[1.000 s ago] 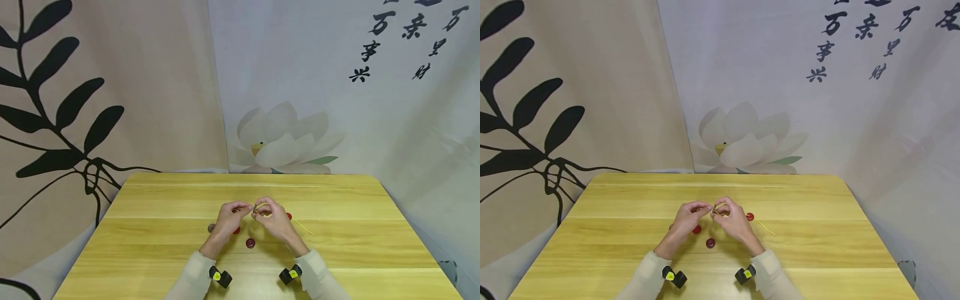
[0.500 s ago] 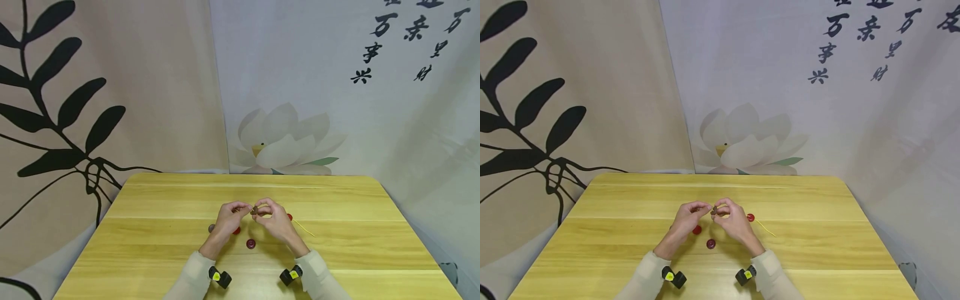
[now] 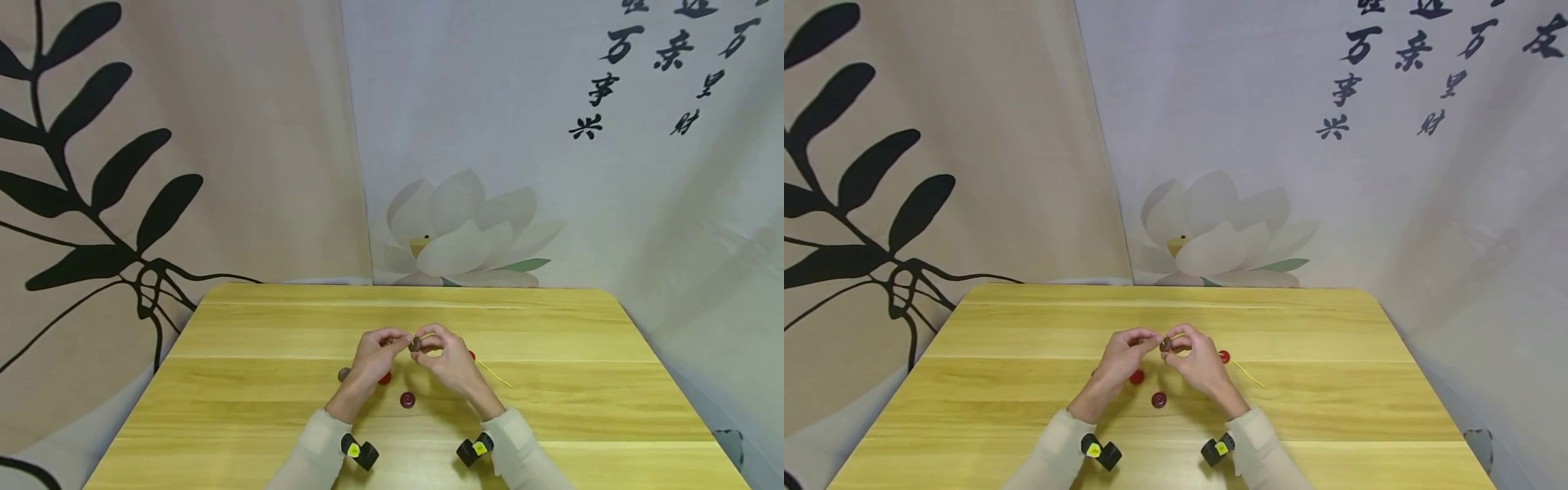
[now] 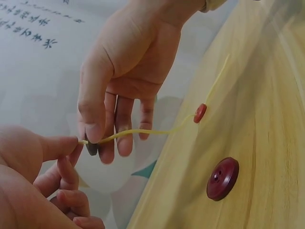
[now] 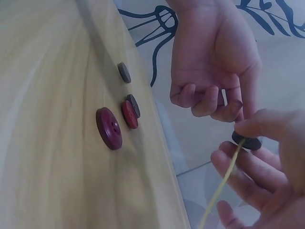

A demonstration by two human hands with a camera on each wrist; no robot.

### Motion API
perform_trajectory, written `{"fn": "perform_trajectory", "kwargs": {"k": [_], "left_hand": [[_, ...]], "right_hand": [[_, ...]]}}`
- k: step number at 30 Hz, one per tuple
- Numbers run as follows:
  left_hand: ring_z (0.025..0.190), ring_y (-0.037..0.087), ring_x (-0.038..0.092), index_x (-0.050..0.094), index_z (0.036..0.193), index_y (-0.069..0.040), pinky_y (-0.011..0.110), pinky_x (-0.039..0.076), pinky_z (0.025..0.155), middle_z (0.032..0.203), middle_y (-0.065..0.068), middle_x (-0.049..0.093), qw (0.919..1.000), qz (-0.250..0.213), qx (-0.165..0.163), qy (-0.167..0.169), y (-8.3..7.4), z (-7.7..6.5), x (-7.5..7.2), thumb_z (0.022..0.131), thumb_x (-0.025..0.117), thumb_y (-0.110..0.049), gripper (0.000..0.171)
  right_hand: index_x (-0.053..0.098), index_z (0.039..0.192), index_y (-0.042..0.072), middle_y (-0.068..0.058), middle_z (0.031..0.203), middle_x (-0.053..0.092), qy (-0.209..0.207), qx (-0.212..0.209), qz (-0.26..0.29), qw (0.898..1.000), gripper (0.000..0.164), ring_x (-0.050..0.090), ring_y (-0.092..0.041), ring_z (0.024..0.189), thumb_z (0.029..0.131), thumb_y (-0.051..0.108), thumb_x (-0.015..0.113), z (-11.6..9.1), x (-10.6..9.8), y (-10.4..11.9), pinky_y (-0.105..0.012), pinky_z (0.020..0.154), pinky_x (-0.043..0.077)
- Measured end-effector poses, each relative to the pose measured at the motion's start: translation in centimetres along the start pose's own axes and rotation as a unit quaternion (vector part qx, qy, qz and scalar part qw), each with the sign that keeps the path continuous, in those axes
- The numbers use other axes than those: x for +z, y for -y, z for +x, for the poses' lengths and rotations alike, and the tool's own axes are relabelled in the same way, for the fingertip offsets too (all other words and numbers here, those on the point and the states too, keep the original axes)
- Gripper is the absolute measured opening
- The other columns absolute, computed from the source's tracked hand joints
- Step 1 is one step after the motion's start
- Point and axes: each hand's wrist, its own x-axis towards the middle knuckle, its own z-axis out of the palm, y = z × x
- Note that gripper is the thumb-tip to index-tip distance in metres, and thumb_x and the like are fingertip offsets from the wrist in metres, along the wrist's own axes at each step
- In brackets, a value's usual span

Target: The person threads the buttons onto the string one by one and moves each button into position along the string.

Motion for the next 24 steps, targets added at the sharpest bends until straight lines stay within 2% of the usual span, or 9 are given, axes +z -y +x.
{"fn": "perform_trajectory", "kwargs": {"k": [5, 12, 19, 24], "left_hand": [[0.08, 0.018, 0.049, 0.075, 0.101, -0.008, 0.027, 0.039, 0.066, 0.091, 0.004, 0.063, 1.0, 0.005, -0.002, -0.003, -0.09, 0.01, -0.12, 0.093, 0.07, -0.023, 0.017], [0.079, 0.017, 0.049, 0.075, 0.101, -0.007, 0.028, 0.04, 0.066, 0.09, 0.004, 0.062, 1.0, 0.004, 0.001, -0.006, -0.34, -0.09, -0.33, 0.093, 0.07, -0.021, 0.017], [0.076, 0.016, 0.048, 0.074, 0.101, -0.006, 0.027, 0.04, 0.066, 0.09, 0.003, 0.061, 0.9999, -0.015, 0.006, 0.0, -0.74, -0.13, -0.63, 0.093, 0.069, -0.02, 0.017], [0.069, 0.015, 0.045, 0.074, 0.1, -0.005, 0.026, 0.038, 0.061, 0.083, 0.001, 0.058, 0.9997, -0.024, 0.008, -0.005, -1.01, -0.16, -0.79, 0.092, 0.07, -0.019, 0.016]], "right_hand": [[0.063, 0.109, 0.015, 0.005, 0.093, 0.075, -0.008, -0.01, -0.009, 1.0, 0.025, 0.066, -0.015, 0.09, 0.087, 0.009, 0.074, 0.13, -0.01, 0.06, -0.055, 0.092, 0.045], [0.065, 0.108, 0.017, 0.006, 0.091, 0.075, -0.013, -0.026, -0.027, 0.999, 0.025, 0.066, -0.014, 0.09, 0.086, 0.011, 0.076, 0.26, -0.06, 0.15, -0.046, 0.087, 0.047], [0.065, 0.109, 0.014, 0.001, 0.094, 0.075, -0.014, -0.047, -0.04, 0.998, 0.025, 0.067, -0.017, 0.093, 0.086, 0.015, 0.076, 0.41, -0.2, 0.0, -0.051, 0.089, 0.048], [0.066, 0.109, 0.013, 0.003, 0.094, 0.075, -0.014, -0.044, -0.034, 0.998, 0.026, 0.067, -0.019, 0.094, 0.086, 0.014, 0.077, 0.56, -0.31, 0.09, -0.053, 0.092, 0.047]]}}
